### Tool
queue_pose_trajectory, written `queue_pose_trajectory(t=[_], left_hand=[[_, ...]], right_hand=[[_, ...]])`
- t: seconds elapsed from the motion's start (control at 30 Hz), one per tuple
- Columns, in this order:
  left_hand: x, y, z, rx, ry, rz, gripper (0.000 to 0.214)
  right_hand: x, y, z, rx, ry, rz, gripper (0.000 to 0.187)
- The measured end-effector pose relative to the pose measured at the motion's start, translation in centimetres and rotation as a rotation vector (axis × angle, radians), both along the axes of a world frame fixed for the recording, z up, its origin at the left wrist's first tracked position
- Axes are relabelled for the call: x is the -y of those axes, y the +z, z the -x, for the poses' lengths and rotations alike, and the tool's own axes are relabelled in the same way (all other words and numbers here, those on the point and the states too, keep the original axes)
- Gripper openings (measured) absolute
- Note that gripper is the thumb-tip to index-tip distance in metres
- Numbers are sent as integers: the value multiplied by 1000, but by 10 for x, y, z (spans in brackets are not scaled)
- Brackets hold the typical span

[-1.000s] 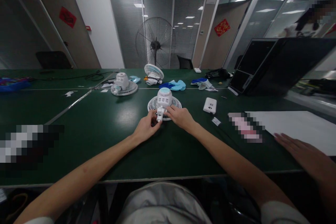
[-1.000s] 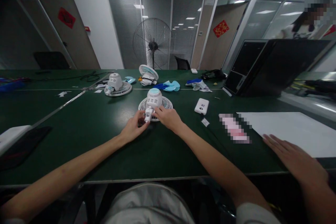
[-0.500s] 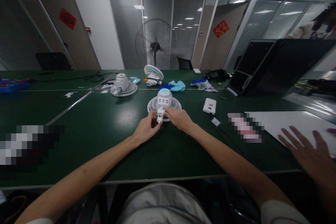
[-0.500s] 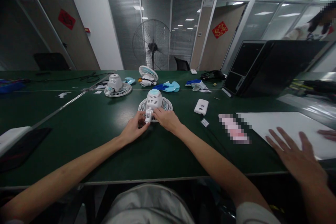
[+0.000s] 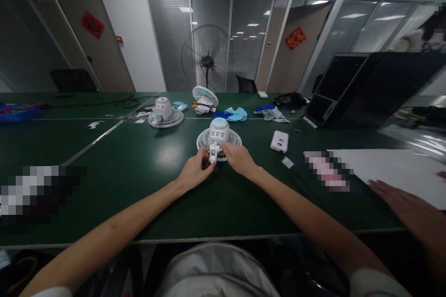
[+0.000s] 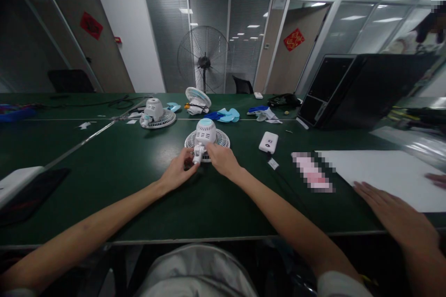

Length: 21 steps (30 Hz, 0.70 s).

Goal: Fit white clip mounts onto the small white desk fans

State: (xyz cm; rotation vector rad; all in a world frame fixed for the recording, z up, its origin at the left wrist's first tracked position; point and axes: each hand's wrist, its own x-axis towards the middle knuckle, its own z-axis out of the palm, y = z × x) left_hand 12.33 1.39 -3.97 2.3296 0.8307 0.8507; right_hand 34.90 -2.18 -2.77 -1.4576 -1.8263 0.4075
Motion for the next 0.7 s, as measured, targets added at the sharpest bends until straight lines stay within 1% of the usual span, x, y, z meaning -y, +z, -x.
queue_pose_trajectory(t=[0.07, 0.13, 0.27, 0.43, 0.57, 0.7], left_hand=[[0, -2, 0, 8, 7, -7, 43], [-1, -3, 0, 18, 16, -15, 44], [-2, -5, 0, 18, 10, -16, 45], [-1, -2, 1, 8, 13, -5, 45], [1, 0, 1, 10, 5, 0, 44], [1, 1, 1, 8, 12, 6, 46]], right_hand=[[-3, -4, 4, -107, 14, 87, 35], [-5, -7, 8, -164, 32, 151, 41], [-4, -6, 6, -220, 57, 185, 42], [2, 1, 0, -198, 76, 121, 40], [4, 6, -4, -112, 66, 17, 38], [7, 7, -4, -31, 48, -47, 33]])
